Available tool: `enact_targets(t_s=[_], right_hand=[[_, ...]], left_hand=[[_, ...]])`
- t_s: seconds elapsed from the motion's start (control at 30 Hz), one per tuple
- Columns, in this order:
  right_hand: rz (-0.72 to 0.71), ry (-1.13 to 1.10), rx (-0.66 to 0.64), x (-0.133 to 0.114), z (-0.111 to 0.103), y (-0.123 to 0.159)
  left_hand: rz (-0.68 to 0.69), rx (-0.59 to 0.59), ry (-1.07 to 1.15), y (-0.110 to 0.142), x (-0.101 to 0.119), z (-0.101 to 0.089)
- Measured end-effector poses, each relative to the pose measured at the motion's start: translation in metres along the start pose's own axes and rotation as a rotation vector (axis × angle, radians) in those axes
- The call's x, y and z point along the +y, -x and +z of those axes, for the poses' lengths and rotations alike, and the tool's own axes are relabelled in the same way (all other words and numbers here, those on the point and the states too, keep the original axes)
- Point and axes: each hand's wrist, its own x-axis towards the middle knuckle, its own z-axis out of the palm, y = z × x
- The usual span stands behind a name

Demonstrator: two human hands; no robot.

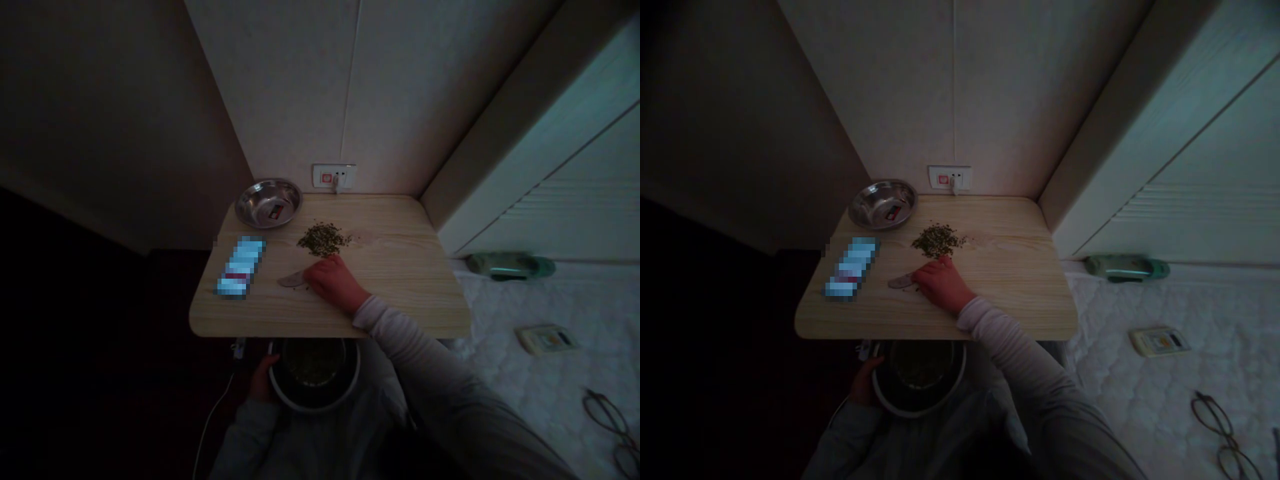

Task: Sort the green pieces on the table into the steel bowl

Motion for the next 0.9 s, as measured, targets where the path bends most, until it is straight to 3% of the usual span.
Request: enact_targets(t_s=[0.2, 0.4, 0.63, 0.9], right_hand=[[-0.008, -0.010, -0.043, -0.002, -0.009, 0.008], [-0.011, -0.003, -0.057, 0.001, -0.010, 0.018], [-0.027, -0.034, -0.045, 0.008, -0.013, 0.030], [0.013, -0.083, -0.005, 0.013, -0.016, 0.037]], left_hand=[[-0.046, -0.012, 0.007, 0.001, -0.001, 0.001], [0.037, 0.039, -0.010, -0.004, -0.002, 0.000], [0.017, -0.057, -0.015, -0.002, -0.005, -0.002], [-0.017, -0.036, 0.004, 0.001, -0.002, 0.004]])
